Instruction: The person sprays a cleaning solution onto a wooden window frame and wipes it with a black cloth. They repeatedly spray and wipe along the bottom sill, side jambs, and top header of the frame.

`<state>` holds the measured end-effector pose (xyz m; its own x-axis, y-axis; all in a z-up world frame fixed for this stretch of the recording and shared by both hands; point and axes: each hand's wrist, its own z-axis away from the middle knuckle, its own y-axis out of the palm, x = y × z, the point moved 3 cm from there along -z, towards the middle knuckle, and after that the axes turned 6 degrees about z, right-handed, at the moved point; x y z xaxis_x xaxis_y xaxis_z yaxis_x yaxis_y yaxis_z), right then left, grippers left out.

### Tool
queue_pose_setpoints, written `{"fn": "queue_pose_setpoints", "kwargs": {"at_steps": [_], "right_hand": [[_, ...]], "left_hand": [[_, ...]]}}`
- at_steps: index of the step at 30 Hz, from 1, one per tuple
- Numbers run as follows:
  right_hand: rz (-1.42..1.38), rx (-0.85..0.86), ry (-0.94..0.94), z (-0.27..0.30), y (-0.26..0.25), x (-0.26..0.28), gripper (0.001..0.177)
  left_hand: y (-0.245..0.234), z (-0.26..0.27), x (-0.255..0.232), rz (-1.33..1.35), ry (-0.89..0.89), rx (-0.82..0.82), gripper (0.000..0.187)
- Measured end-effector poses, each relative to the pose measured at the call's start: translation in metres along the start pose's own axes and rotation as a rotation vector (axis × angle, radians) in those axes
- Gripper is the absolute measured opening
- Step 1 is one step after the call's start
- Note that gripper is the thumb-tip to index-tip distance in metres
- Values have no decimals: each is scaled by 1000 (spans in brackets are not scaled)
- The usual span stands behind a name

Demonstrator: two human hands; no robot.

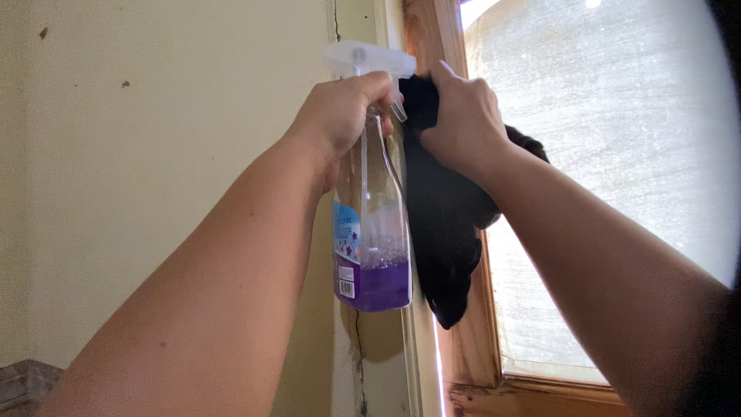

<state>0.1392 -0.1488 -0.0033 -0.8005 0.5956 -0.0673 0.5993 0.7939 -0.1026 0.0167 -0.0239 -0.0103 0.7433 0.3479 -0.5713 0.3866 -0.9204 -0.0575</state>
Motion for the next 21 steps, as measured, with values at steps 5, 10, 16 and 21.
{"fn": "queue_pose_setpoints", "kwargs": {"at_steps": [5, 10, 16, 21], "right_hand": [[-35, -2, -60, 31, -11, 6, 59], [-51, 131, -3, 69, -11, 8, 58], [-73, 181, -86, 112, -14, 10, 56], [-87, 206, -180, 143, -17, 9, 49]], "left_hand": [[4, 20, 10, -64, -34, -8, 16], [5, 40, 20, -98, -67, 26, 19], [7, 63, 32, -158, -149, -78, 16], [6, 73, 37, -41, -104, -10, 22]]}}
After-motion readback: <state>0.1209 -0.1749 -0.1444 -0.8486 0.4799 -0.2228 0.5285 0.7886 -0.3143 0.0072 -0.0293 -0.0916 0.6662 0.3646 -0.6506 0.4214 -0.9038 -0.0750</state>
